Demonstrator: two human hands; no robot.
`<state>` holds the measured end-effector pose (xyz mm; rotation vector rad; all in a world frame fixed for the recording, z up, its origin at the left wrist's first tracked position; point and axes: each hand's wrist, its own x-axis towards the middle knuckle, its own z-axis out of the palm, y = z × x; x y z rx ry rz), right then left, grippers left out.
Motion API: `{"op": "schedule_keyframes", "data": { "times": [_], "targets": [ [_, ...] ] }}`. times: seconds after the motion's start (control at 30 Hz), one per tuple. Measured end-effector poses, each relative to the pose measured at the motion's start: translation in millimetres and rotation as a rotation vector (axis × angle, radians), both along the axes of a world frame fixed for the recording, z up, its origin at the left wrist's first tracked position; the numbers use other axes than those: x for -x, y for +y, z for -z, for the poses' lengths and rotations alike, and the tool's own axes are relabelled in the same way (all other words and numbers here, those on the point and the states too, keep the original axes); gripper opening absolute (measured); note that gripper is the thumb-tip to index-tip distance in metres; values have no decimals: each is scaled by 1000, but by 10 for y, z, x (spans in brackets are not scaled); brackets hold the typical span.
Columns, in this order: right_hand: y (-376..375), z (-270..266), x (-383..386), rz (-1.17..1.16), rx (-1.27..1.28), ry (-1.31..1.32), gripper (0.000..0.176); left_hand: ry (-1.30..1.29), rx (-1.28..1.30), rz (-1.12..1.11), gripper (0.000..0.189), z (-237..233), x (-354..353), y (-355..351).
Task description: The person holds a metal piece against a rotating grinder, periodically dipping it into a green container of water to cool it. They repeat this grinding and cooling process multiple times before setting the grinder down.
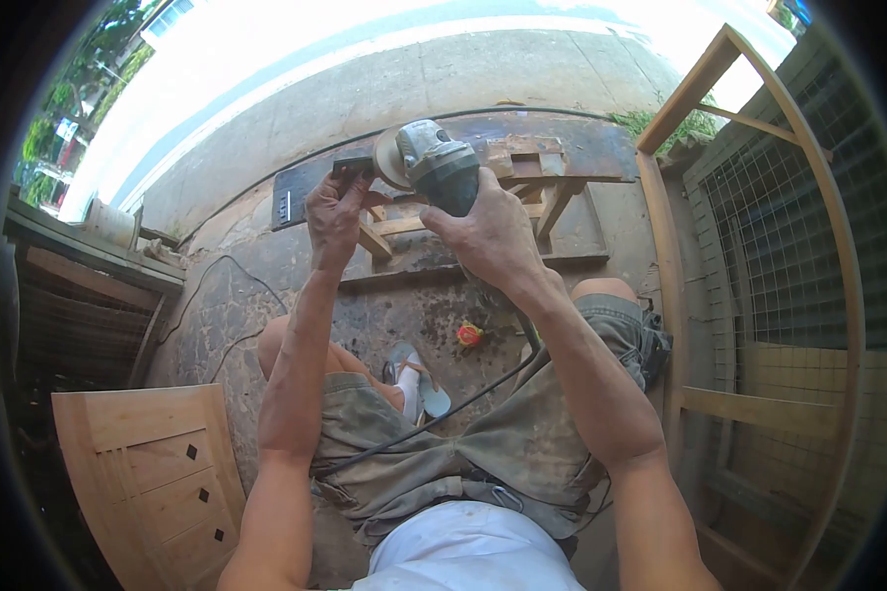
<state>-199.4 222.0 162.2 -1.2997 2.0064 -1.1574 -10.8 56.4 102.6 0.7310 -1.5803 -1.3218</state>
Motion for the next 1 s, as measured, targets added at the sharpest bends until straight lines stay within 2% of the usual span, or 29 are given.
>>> {"op": "schedule_keyframes", "data": {
  "times": [0.6,0.8,1.0],
  "targets": [
    [-1,-10,-18,-5,-9,-86,72,57,-21,49,23,-66,75,93],
    [-7,-56,-14,-2,-49,-114,71,15,7,-6,23,-68,20,57],
    [-14,-1,-29,-23,3,-108,71,33,-17,65,23,-41,53,78]
  ]
}}
